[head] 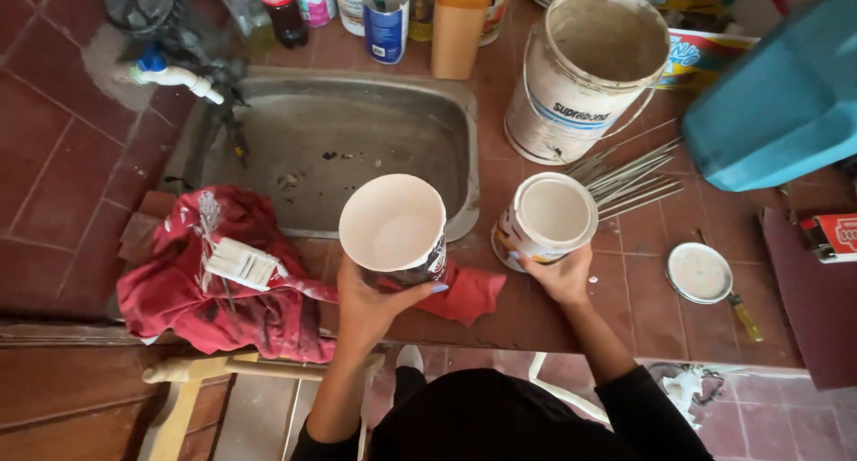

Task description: Mixing paint in a small cup by adding liquid from a container and stirring with a stick.

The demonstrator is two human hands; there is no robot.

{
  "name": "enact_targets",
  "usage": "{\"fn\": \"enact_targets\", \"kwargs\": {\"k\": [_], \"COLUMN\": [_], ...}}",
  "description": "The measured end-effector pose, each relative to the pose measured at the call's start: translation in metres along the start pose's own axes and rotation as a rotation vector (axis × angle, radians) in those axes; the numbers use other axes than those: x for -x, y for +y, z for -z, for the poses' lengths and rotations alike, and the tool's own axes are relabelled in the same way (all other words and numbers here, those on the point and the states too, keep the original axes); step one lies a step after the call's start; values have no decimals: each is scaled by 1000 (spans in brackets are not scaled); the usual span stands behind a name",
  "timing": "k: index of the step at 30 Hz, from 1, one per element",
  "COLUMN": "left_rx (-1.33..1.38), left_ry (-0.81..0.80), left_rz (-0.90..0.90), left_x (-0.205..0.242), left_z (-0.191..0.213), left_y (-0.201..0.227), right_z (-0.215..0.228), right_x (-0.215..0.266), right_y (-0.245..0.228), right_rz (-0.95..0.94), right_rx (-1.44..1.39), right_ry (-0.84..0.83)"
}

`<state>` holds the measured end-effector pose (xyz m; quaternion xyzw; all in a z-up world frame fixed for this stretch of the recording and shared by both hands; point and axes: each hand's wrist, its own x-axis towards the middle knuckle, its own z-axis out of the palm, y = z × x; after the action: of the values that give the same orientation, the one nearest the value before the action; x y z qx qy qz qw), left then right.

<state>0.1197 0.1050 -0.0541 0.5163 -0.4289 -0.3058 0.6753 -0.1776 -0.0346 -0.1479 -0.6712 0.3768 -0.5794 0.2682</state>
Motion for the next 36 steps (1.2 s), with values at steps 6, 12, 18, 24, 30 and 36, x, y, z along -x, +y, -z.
{"fn": "enact_targets", "kwargs": {"k": [6,12,18,24,30,36], "left_rx": [7,-4,-57,-98,-327,-443], "left_ry": [26,46,60,108,125,91], "left_rz": [-57,-56,-49,-5,-18,-74], "left_x": [-7,-5,0,8,-2,-1], "left_z": [9,9,11,18,14,17], "left_y": [3,5,1,-32,-32,-33], "right_z": [14,27,-6,-79,-113,21], "right_x": [-10,26,69,47,47,91], "right_y": [-27,-25,-41,-116,-67,-139], "right_rz": [-94,-172,36,294,456,94], "right_rx": [180,16,435,503,599,593], "right_ry": [-182,14,391,-364,-679,-568]}}
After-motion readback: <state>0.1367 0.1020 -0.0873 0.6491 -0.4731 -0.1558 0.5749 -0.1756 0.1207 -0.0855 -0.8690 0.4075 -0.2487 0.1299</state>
